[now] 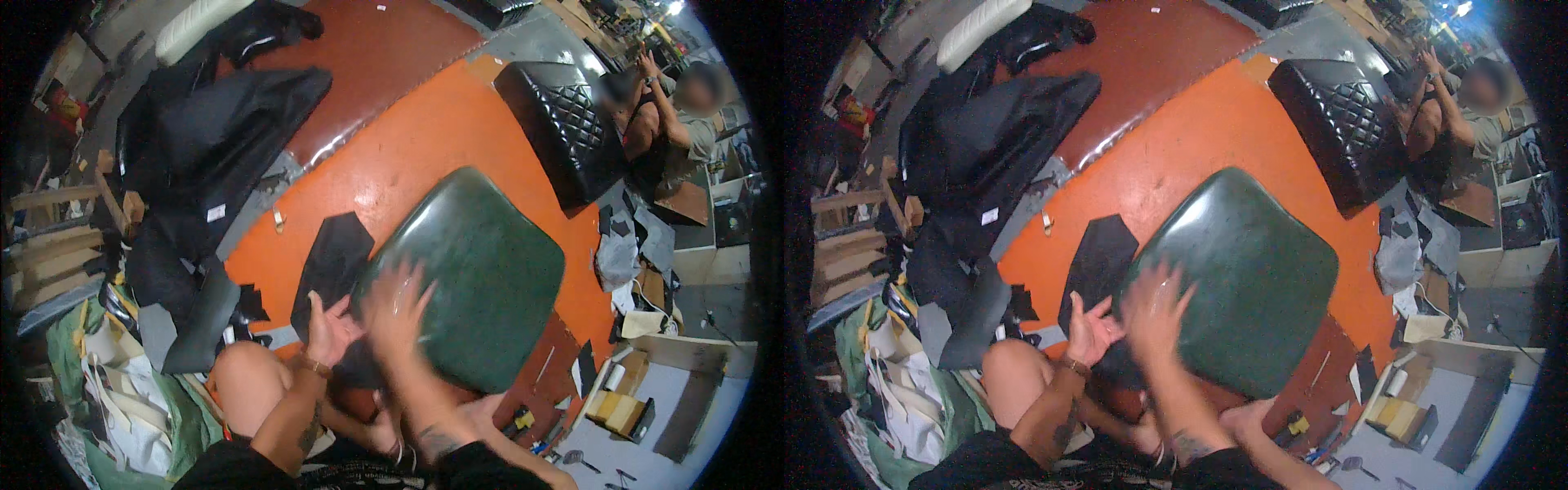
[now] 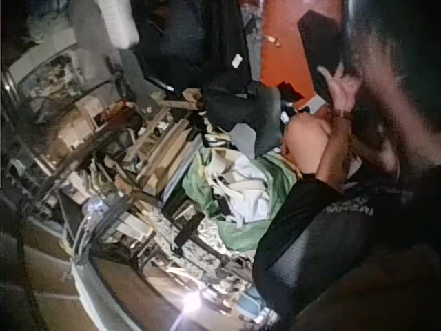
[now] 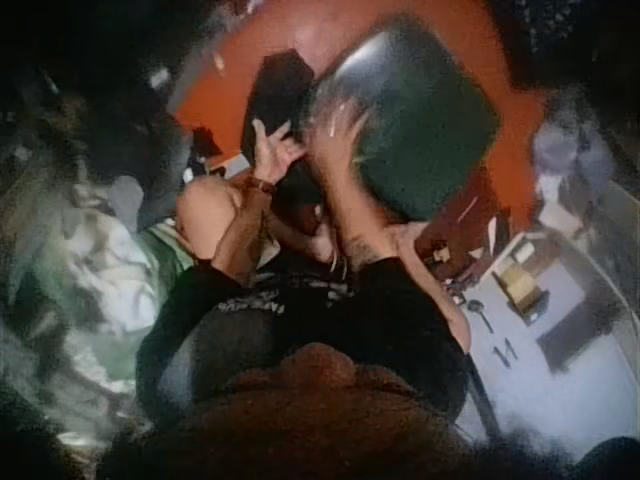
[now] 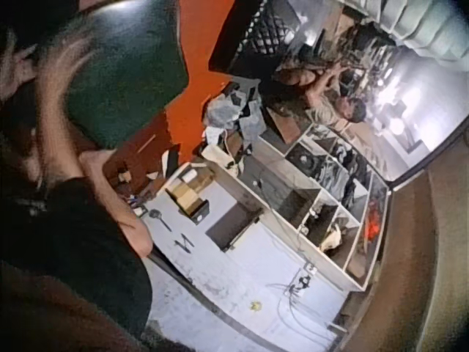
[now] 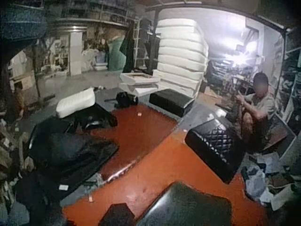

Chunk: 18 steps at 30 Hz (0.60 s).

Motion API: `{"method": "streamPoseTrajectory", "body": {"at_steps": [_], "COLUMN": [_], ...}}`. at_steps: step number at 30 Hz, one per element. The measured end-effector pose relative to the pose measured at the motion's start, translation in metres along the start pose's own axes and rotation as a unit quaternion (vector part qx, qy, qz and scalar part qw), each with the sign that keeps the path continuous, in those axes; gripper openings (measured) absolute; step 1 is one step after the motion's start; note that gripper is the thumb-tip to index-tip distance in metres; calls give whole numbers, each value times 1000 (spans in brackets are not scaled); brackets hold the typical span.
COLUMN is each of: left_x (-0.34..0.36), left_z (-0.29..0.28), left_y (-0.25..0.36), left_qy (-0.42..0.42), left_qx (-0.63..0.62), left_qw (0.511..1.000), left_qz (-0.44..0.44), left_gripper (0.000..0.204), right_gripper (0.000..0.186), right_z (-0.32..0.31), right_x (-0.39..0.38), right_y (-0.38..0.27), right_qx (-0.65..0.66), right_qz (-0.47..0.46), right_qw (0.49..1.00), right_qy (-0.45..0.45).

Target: The person sits on the floor and fits a green leather cover onto a cushion. They repeatedly pull, smooth, and adjust the cover over the cushion's edges and corners, turning the cushion to access different sides.

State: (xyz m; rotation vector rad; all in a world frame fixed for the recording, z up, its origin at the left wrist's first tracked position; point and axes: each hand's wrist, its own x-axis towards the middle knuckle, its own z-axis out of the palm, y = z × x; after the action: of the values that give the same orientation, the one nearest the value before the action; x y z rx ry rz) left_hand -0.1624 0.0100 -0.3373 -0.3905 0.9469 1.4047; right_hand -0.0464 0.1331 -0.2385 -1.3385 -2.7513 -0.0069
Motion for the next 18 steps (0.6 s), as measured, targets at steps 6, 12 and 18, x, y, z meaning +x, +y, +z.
{"method": "streamPoseTrajectory", "body": {"at_steps": [6,12,18], "left_x": [9,42,42], "left_z": [34,74,57], "left_y": [21,5,-1], "left_qy": [170,244,222], "left_qx": [345,554,540], "left_qw": [923,781,755], "left_qz": [-5,156,298], "left_gripper": [97,60,48], "right_gripper": [70,59,44], "right_z": [150,-13,-216], "right_x": [-194,-74,128], "right_y": [-90,-25,174], "right_qx": [62,206,35], "right_qz": [-59,-90,-26], "right_qw": [987,711,954], "right_qy": [-137,-666,-297]}}
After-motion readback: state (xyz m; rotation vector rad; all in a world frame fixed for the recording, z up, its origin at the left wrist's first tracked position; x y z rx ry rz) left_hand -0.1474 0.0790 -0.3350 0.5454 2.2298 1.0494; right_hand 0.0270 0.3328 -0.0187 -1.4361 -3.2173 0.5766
